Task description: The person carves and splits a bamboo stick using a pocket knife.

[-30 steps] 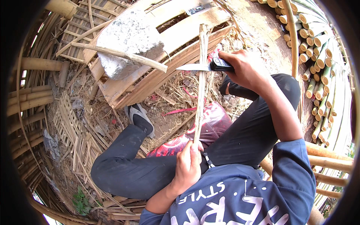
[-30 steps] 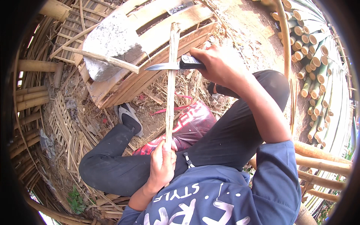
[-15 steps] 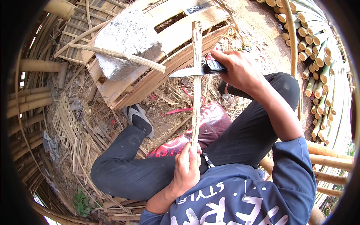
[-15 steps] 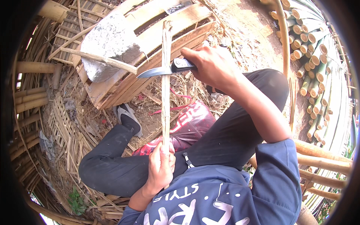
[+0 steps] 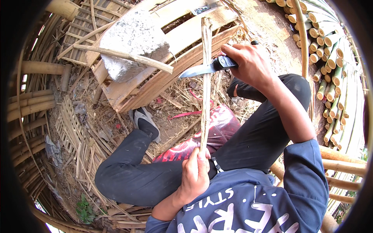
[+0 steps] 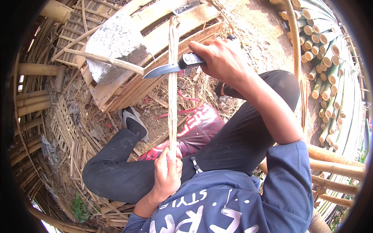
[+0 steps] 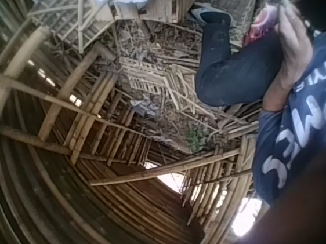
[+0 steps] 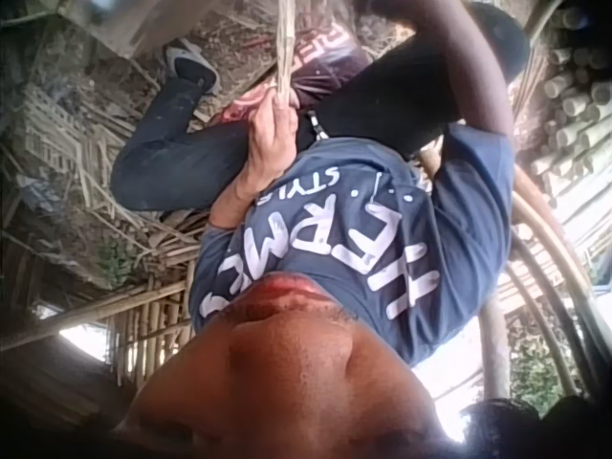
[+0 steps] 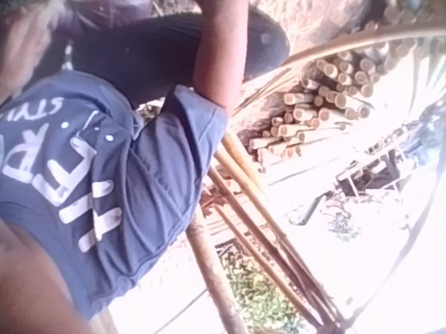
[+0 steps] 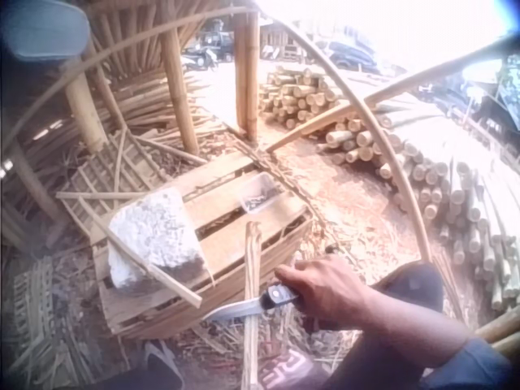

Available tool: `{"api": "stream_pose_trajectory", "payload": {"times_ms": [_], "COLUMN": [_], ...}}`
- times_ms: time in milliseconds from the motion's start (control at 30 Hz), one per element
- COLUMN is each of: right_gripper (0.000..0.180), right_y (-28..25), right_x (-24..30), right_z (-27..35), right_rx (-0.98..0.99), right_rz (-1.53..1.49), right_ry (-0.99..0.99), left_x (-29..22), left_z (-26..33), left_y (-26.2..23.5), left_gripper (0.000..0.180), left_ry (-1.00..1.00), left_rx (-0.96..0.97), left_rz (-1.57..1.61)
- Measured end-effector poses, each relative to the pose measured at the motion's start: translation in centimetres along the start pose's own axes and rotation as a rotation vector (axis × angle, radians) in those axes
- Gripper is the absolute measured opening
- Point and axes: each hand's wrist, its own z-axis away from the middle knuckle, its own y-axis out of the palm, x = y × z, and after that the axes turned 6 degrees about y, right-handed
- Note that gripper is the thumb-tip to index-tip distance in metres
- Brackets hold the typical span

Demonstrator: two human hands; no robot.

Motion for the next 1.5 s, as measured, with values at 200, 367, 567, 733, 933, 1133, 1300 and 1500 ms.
{"api": "stream_pose_trajectory", "payload": {"times_ms": [200,367,567,733,933,1133,1300,1500], "right_gripper": [0.025,0.028,0.033,0.028,0.023,0.022,0.044,0.039], "right_y": [-0.8,-1.0,0.1,-0.6,-0.6,-0.3,-2.8,-2.0], "right_x": [-4.8,-4.0,-0.5,0.6,0.3,-0.4,-5.6,-6.5], "right_z": [-1.6,-1.0,0.5,0.2,-0.3,-0.8,-2.6,-0.3], "right_rx": [-0.153,-0.098,0.093,0.130,0.066,-0.061,-0.108,-0.250], "right_rz": [0.150,0.067,-0.086,0.017,0.029,0.057,0.319,0.141], "right_ry": [0.228,0.251,0.100,0.126,0.129,0.115,0.482,0.436], "left_x": [-0.3,-1.0,-0.2,0.2,0.2,-0.4,-1.6,-1.2], "left_z": [0.2,-0.2,-0.5,-0.2,-0.1,0.1,1.0,0.3], "left_y": [0.5,0.2,0.1,0.4,0.4,0.2,0.7,0.2], "left_gripper": [0.035,0.029,0.023,0.025,0.025,0.024,0.013,0.019], "left_ry": [0.046,0.033,0.082,0.161,0.193,0.159,0.161,0.113], "left_rx": [0.039,0.040,-0.015,-0.087,-0.100,-0.082,0.045,-0.002], "left_rz": [-0.104,-0.087,-0.176,-0.303,-0.366,-0.366,-0.289,-0.232]}}
